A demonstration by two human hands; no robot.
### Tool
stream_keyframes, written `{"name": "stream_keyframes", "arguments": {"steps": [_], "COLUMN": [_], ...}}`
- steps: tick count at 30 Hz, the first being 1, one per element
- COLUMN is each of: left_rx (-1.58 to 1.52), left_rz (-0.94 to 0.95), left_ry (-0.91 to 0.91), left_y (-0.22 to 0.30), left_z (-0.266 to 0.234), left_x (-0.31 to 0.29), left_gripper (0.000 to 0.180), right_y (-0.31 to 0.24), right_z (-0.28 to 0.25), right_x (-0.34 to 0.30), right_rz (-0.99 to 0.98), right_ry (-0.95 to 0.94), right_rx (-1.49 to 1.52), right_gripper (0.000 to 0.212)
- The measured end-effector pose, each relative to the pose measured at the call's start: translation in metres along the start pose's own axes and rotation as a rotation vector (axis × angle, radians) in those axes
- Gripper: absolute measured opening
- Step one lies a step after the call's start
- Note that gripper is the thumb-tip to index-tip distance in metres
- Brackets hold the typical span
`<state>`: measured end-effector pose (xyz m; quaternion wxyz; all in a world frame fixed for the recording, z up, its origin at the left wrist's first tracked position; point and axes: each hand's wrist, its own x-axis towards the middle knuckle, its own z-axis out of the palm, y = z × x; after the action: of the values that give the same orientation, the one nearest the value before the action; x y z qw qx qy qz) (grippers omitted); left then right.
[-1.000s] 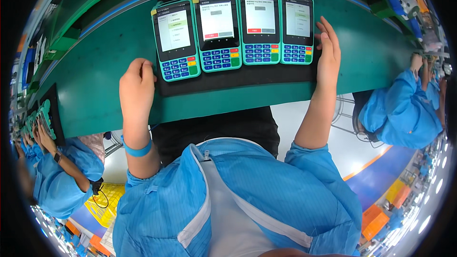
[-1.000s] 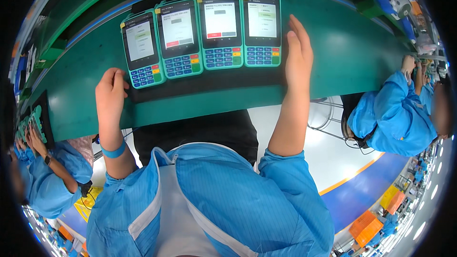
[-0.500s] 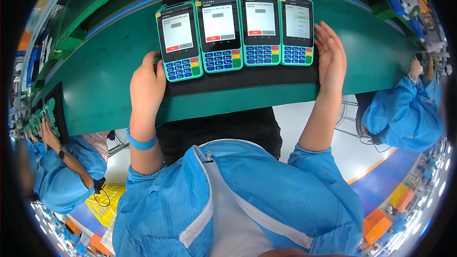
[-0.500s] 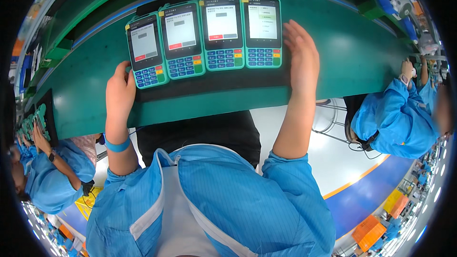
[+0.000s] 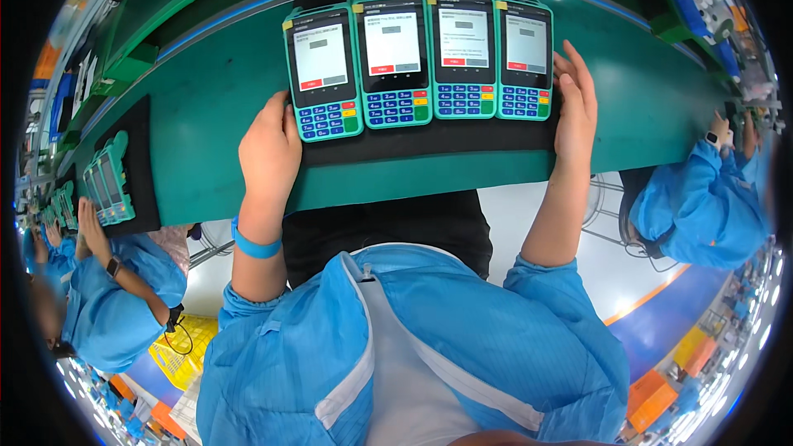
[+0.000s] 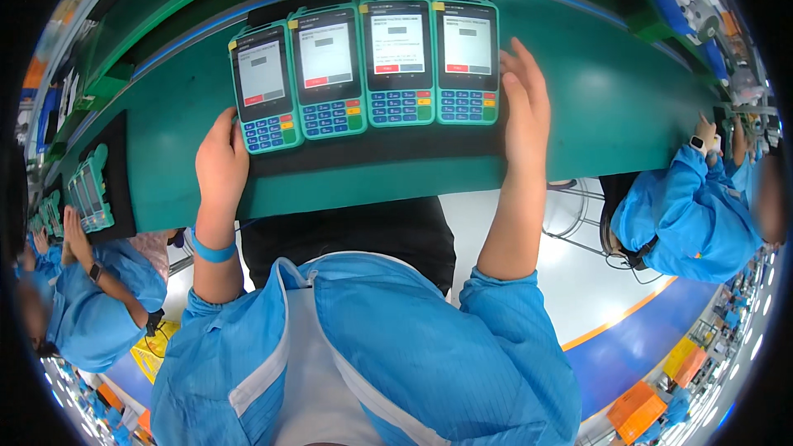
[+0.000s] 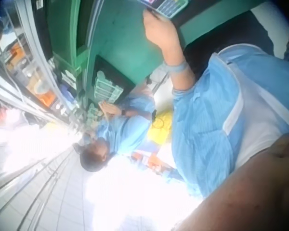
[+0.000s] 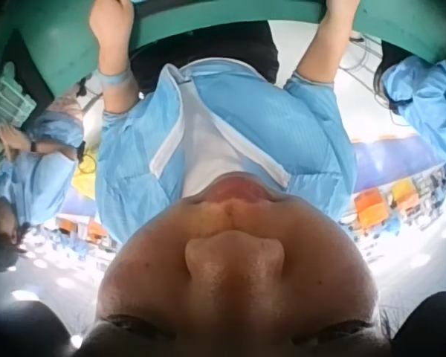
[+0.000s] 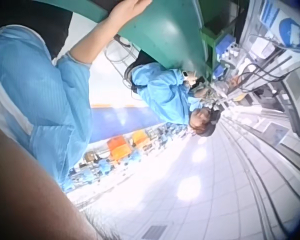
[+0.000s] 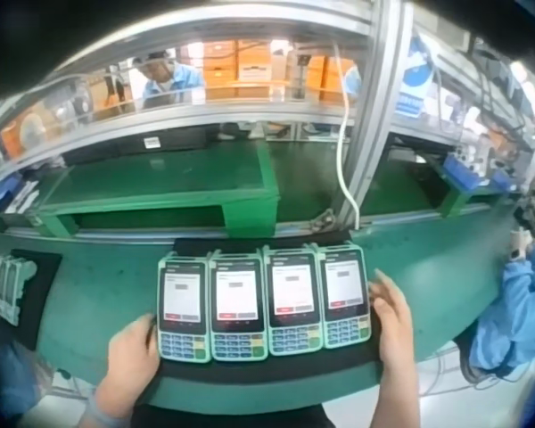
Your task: Testing functionality and inspecting handheld POS terminals on an assembly line.
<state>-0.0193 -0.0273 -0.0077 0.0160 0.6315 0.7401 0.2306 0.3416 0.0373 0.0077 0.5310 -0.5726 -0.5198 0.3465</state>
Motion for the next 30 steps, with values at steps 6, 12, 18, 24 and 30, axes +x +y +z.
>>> {"name": "stream_keyframes", "arguments": {"steps": [6,12,18,24,30], "left_rx": [0.242,0.413,0.474,0.603,0.642], "left_rz": [0.067,0.085,0.27,0.639,0.655], "left_ry": [0.065,-0.141,-0.218,-0.006,0.026], "left_y": [-0.068,-0.11,-0.147,-0.181,-0.195], "left_z": [-0.055,-0.111,-0.147,-0.146,-0.146], "left_x": [-0.016,-0.062,-0.082,-0.084,-0.078], "left_gripper": [0.026,0.047,0.06,0.044,0.042], "right_y": [-0.011,-0.032,-0.061,-0.079,-0.085], "right_z": [0.01,0.027,0.066,0.103,0.159], "right_x": [-0.002,-0.029,-0.049,-0.056,-0.048], "right_rz": [-0.283,-0.606,-0.689,-0.81,-0.891], "right_ry": [-0.053,-0.15,-0.221,-0.32,-0.317], "right_rx": [-0.289,-0.839,-0.764,-0.753,-0.89], "right_gripper": [0.049,0.046,0.045,0.044,0.047]}}
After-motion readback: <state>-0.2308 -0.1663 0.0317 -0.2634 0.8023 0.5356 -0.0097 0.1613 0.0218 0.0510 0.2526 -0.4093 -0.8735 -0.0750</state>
